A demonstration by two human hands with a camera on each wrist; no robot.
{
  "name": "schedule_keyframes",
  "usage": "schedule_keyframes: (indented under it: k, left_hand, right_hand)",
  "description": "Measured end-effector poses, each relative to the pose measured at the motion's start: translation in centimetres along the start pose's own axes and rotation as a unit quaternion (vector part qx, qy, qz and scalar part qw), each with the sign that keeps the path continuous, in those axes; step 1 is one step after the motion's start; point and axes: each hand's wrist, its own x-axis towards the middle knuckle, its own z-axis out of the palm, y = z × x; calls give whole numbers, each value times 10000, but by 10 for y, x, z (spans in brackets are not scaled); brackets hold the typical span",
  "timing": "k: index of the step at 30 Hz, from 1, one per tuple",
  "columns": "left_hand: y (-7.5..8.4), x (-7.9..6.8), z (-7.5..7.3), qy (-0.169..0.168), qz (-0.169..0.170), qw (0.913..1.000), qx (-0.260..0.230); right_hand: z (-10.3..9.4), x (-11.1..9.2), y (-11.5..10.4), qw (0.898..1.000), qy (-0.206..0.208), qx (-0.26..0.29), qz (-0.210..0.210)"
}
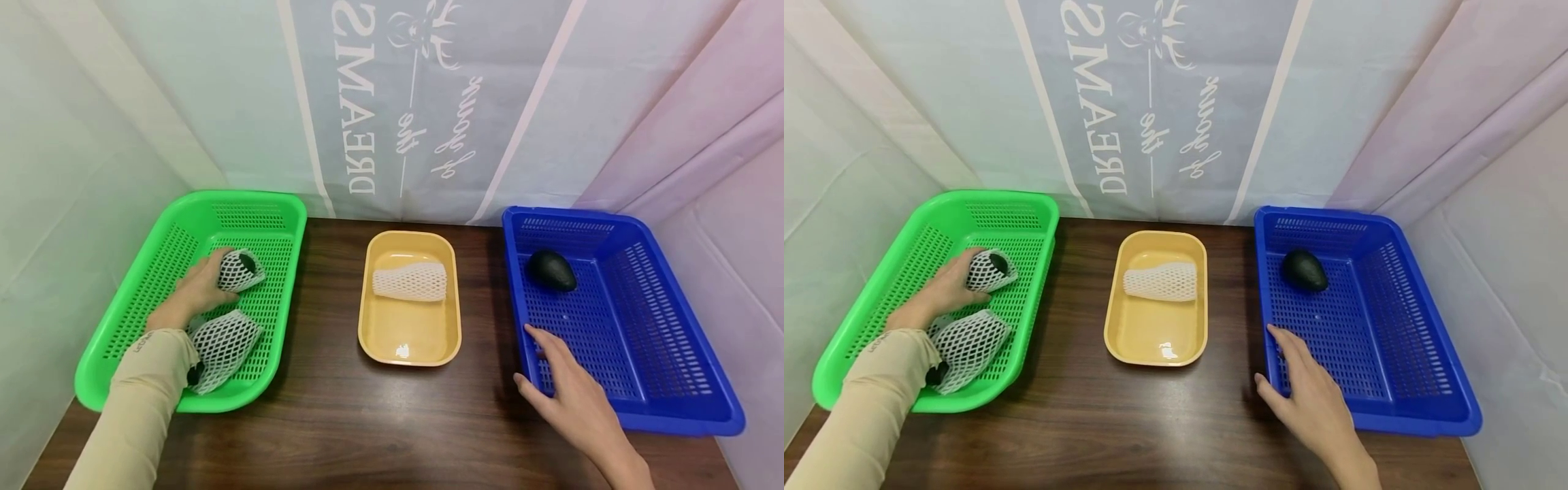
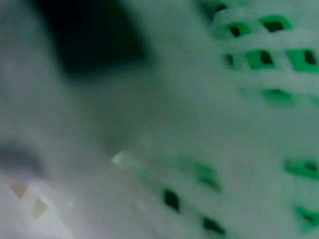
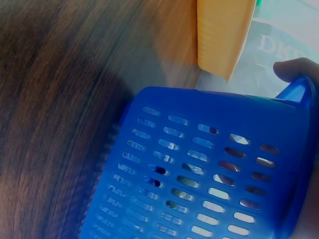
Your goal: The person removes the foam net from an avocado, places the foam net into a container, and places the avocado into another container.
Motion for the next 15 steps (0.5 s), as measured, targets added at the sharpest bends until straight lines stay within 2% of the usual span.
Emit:
schedule_keyframes:
  k: [15]
  left_hand:
    - [2, -2, -1, 63, 44, 9999, 152]
  right_hand:
    - [0, 0, 0, 9999, 114, -22, -96]
